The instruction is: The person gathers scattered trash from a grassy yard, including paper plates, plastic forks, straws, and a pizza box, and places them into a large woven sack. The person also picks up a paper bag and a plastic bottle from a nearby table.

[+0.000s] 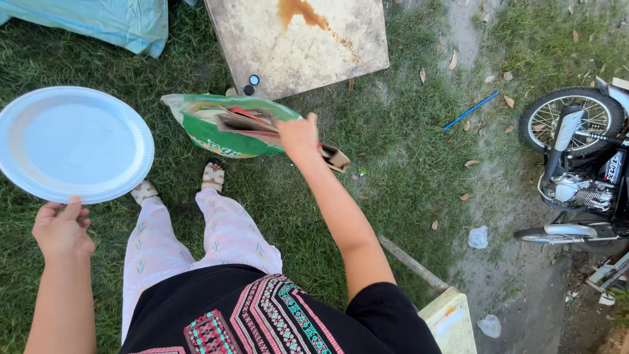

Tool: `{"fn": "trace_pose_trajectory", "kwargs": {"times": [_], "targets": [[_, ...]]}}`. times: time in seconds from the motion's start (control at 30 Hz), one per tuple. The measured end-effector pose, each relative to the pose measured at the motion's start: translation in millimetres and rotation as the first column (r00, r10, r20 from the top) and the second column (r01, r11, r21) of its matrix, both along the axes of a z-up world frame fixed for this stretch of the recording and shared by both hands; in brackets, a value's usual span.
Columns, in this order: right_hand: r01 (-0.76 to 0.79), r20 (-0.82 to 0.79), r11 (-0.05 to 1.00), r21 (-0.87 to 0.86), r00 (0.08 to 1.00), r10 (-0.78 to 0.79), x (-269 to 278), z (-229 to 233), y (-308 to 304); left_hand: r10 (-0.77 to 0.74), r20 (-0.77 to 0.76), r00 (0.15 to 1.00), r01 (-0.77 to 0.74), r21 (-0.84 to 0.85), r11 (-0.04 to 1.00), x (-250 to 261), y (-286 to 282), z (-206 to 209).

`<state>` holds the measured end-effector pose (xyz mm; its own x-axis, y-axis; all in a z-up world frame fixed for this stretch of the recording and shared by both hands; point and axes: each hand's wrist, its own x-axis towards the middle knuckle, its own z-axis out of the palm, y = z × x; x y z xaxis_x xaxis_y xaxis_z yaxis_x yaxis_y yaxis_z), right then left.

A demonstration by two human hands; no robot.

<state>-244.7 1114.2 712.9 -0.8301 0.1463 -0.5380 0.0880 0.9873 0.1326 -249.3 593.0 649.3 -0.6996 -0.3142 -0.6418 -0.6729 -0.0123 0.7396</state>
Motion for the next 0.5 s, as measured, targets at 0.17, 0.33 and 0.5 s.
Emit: {"fn": "trace_pose_trajectory", "kwargs": {"times": [0.17,0.33,0.5], "targets": [[-0.050,0.230,0.991,0.124,0.973,0.021,9,1,12,0.029,-0.005,1.000,-0.029,0.058,0.998,2,-1,-3],[-0.063,0.281,0.990,0.126,0.959,0.025,-25,-71,-8,0.041,0.027,0.999,-0.043,0.099,0.994,-7,21,2],[0.006,0.244,0.993,0.118,0.969,-0.035,-72,-128,-6,0.000,0.005,1.000,-0.001,0.067,0.998,-8,33,10]]}}
